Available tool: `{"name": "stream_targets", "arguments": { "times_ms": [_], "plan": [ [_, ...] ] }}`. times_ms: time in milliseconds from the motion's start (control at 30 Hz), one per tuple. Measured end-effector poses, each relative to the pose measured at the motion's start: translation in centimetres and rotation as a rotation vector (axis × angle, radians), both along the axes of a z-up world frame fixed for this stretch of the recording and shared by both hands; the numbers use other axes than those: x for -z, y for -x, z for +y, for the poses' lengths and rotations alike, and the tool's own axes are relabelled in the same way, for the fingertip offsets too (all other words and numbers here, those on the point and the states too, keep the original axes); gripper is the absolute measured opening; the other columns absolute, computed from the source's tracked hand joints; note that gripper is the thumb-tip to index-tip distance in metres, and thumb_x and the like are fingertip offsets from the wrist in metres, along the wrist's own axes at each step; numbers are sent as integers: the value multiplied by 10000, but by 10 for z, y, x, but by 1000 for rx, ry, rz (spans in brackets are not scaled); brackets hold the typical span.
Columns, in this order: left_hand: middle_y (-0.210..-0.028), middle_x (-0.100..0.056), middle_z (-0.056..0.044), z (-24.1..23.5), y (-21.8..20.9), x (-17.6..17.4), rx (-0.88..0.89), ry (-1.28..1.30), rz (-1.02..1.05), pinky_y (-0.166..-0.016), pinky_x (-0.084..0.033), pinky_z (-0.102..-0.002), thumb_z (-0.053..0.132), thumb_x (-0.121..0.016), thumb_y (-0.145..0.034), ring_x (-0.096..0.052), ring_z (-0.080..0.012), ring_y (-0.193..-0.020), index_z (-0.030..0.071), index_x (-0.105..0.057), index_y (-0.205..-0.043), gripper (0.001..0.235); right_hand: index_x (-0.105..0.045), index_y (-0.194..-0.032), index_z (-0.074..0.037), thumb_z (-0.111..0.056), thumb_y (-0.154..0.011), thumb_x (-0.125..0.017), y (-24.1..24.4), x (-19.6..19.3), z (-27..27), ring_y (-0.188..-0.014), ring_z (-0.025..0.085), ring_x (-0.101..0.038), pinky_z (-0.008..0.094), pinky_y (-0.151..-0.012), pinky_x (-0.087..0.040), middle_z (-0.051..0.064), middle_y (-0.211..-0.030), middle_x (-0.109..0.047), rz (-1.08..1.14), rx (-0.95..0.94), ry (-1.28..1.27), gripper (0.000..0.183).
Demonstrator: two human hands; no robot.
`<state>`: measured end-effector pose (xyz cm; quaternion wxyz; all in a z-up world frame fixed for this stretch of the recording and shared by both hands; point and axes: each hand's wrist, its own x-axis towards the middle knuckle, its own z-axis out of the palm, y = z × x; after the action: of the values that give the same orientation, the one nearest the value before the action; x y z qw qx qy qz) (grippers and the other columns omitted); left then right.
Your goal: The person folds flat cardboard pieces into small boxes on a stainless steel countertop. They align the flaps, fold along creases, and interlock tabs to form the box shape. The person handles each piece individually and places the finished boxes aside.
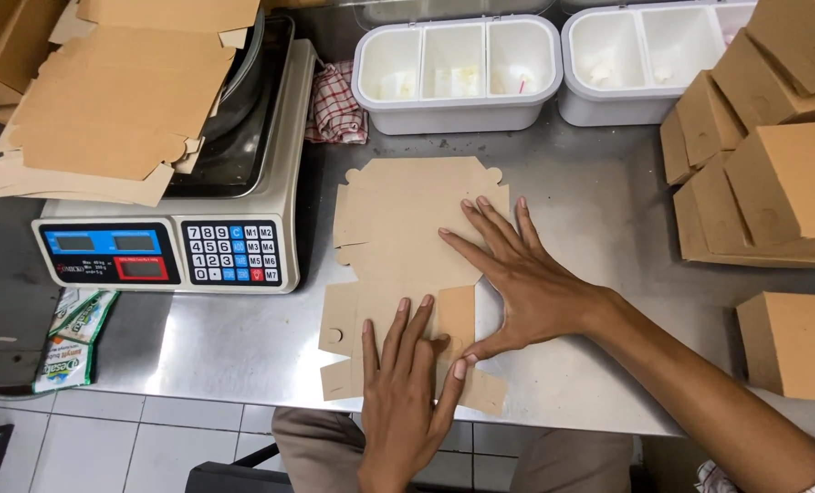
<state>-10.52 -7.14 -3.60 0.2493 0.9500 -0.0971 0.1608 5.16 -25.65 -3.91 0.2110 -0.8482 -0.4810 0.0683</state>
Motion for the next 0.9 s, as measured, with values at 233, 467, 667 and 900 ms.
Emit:
{"name": "stream_targets", "arguments": {
  "times_ms": [233,467,667,900],
  "plan": [
    [-1582,-495,-113,0,-1,5,-17,15,7,-1237,-174,-623,323,-465,-1068,-385,-314,-1515,92,-643,-1073,292,-70,-1669,-131,-797,-756,-747,-3,0,1,-1595,375,120,605,-1196,206,229,-1728,41,27,13,-24,1317],
    [-1580,-496,-121,0,-1,6,-8,22,7,-1232,-170,-635,315,-477,-1066,-386,-333,-1514,99,-650,-1110,280,-121,-1665,-129,-584,-987,-581,-4,0,1,-1597,364,94,586,-1214,164,237,-1725,25,48,16,-32,937],
    [-1575,-503,-118,-2,-1,4,-17,27,1,-1237,-171,-625,309,-474,-1065,-392,-324,-1511,93,-654,-1085,283,-149,-1657,-111,-371,-1100,-391,-4,5,1,-1593,381,78,591,-1214,152,272,-1712,2,29,7,-25,660],
    [-1562,-517,-126,-3,0,3,-20,15,-15,-1240,-183,-619,300,-485,-1062,-406,-326,-1503,85,-655,-1068,275,-107,-1662,-90,-397,-1106,-370,-3,3,0,-1593,361,92,569,-1215,164,258,-1715,32,11,7,-4,686]
  ]
}}
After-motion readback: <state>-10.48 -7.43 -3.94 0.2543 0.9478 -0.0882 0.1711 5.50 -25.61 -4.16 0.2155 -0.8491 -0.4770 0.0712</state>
